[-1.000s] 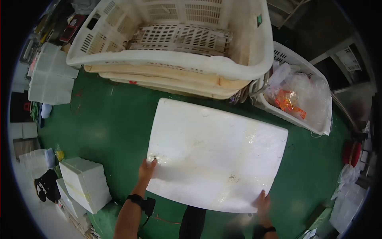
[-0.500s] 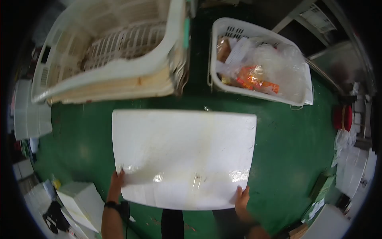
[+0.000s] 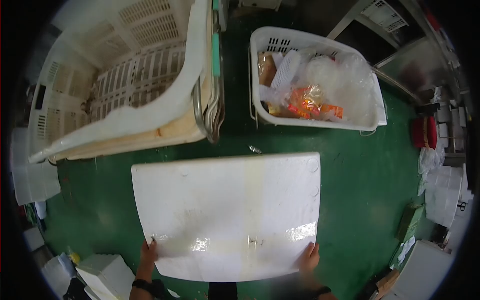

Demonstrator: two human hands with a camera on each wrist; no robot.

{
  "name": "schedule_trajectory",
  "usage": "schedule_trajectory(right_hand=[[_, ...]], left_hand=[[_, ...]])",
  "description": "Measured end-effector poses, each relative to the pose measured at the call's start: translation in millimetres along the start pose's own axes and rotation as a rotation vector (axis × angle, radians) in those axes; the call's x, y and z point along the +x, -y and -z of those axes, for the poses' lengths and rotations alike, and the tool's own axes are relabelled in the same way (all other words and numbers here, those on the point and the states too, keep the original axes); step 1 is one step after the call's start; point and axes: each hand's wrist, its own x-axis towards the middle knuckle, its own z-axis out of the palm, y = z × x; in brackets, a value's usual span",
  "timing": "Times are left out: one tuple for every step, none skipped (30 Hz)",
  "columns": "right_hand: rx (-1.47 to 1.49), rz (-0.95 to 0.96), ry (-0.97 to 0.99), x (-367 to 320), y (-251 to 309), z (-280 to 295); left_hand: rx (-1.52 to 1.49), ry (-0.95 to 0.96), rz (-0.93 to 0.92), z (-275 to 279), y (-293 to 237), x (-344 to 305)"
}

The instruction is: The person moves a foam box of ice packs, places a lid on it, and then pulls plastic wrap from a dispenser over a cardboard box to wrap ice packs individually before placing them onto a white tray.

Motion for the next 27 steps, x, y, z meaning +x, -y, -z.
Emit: schedule_trajectory(right_hand=[[-0.016, 0.022, -0.037, -6, -5, 2], [-0.016, 0.052, -0.081, -7, -5, 0], [-0.008, 0.082, -0.126, -8, 0, -3], [0.013, 0.112, -0.126, -9, 7, -3], [0.03, 0.147, -0.126, -9, 15, 1], [0.043, 0.182, -0.127, -10, 22, 7], [0.024, 0.185, -0.132, -12, 28, 11], [0.008, 0.189, -0.137, -14, 34, 13], [-0.007, 0.193, -0.144, -15, 39, 14], [-0.048, 0.177, -0.115, -14, 40, 16], [-0.09, 0.159, -0.091, -12, 38, 17], [-0.135, 0.139, -0.065, -11, 35, 18], [-0.159, 0.18, -0.08, -11, 33, 17], [-0.188, 0.221, -0.092, -9, 29, 15], [-0.221, 0.26, -0.107, -7, 23, 16], [-0.304, 0.185, 0.012, -2, 17, 19], [-0.385, 0.111, 0.126, 6, 13, 24], [-0.466, 0.035, 0.24, 16, 6, 28], [-0.468, 0.162, 0.317, 28, -11, 32], [-0.464, 0.288, 0.396, 42, -34, 35], [-0.457, 0.408, 0.476, 54, -42, 40], [-0.381, 0.552, 0.392, 58, -33, 47], [-0.299, 0.695, 0.305, 67, -21, 50], [-0.184, 0.693, 0.282, 83, 16, 52], [-0.07, 0.696, 0.26, 99, 54, 54], [-0.003, 0.682, 0.202, 117, 95, 54], [0.006, 0.643, 0.124, 133, 138, 44]], left_hand=[[-0.066, 0.046, 0.05, -1, -10, -11], [-0.047, -0.028, 0.125, -4, -2, -10], [-0.031, -0.075, 0.06, -9, -3, -10], [-0.018, -0.122, -0.003, -16, -5, -13], [-0.011, -0.17, -0.063, -21, -5, -16], [0.067, -0.183, -0.082, -21, -1, -17], [0.145, -0.196, -0.105, -21, 3, -15], [0.225, -0.21, -0.128, -20, 4, -12], [0.302, -0.224, -0.152, -18, 5, -8], [0.241, -0.235, -0.024, -21, 2, -6], [0.136, -0.342, -0.108, -21, 24, 14], [0.029, -0.452, -0.175, -18, 62, 35], [-0.071, -0.557, -0.254, -16, 98, 57], [0.242, -0.627, -0.266, -33, 33, 30], [0.555, -0.718, -0.261, -53, -43, 0], [0.601, -0.735, -0.484, -64, -59, 7], [0.66, -0.748, -0.703, -75, -74, 14], [0.774, -0.713, -0.699, -90, -91, 16], [0.888, -0.677, -0.692, -103, -108, 14], [1.004, -0.639, -0.689, -109, -117, 16], [0.99, -0.631, -0.685, -110, -117, 20], [0.986, -0.616, -0.683, -108, -113, 20], [0.985, -0.605, -0.685, -106, -111, 20], [0.988, -0.603, -0.677, -104, -112, 20], [0.989, -0.601, -0.673, -104, -113, 21], [0.993, -0.594, -0.675, -105, -113, 21], [0.988, -0.584, -0.672, -106, -113, 22]])
